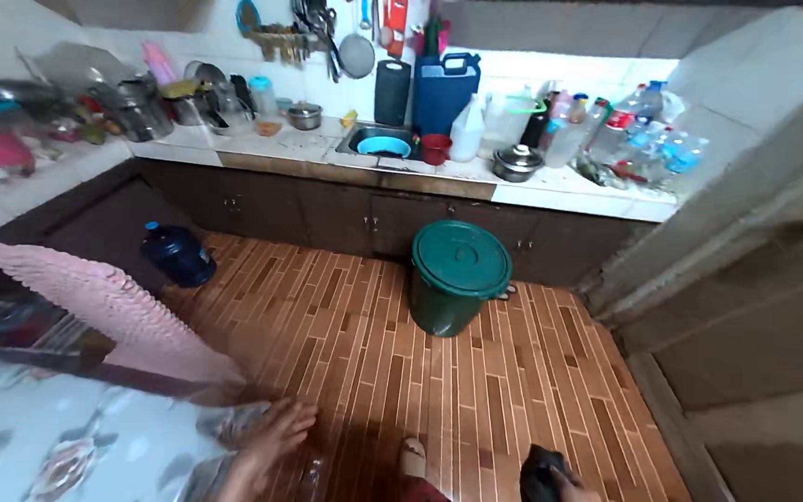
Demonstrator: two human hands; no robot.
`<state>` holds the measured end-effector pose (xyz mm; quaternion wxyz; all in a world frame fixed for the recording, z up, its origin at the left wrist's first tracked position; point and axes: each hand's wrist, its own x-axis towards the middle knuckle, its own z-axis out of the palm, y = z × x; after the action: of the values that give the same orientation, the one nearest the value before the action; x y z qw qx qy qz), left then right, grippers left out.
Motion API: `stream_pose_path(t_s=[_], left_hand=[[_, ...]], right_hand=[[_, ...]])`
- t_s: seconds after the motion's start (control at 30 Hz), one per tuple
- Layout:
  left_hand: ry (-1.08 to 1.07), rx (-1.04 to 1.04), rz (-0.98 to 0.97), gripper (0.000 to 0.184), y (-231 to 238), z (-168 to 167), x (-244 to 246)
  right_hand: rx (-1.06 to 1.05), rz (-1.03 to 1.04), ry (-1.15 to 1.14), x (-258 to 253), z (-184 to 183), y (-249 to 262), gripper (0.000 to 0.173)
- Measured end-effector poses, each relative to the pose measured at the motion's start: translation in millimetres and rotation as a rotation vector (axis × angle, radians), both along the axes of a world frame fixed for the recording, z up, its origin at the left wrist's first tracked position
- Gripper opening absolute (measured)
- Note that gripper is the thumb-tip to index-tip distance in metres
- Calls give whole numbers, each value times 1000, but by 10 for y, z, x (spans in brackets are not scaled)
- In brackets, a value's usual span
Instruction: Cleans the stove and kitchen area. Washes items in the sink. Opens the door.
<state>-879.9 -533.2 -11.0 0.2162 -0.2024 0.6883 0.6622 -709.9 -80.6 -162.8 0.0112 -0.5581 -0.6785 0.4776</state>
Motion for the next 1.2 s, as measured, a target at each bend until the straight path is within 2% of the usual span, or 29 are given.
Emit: stream_pose_path(t_s=[0.1,0.2,0.37,0.47,0.53,0.6,0.7,0.83,1.0,1.2], left_hand=[[75,-17,70,34,38,173,-637],[94,-12,167,32,57,208,-1146],[-43,10,235,34,-24,-58,-1921],[-107,-8,229,37,-127,-222,-2646],[-66,-29,206,35,-185,-208,-3311],[5,-55,186,31,-190,-61,-3990],[101,-60,123,29,-141,289,-4937],[145,-121,9,31,6,560,-5906],[140,-124,-123,30,255,381,-6929],[84,-111,-108,32,584,120,-8157]], right_hand=[[35,96,88,-1193,215,128,29],[13,175,157,-2338,432,167,26],[3,299,298,-3989,669,-67,18],[111,480,313,-4709,628,-224,28],[155,526,340,-5161,660,-317,31],[160,491,404,-5581,702,-408,24],[132,463,456,-6270,855,-469,23],[143,504,493,-7209,1150,-450,24],[199,551,584,-8466,1375,-189,22],[219,646,668,-10116,1538,219,23]])
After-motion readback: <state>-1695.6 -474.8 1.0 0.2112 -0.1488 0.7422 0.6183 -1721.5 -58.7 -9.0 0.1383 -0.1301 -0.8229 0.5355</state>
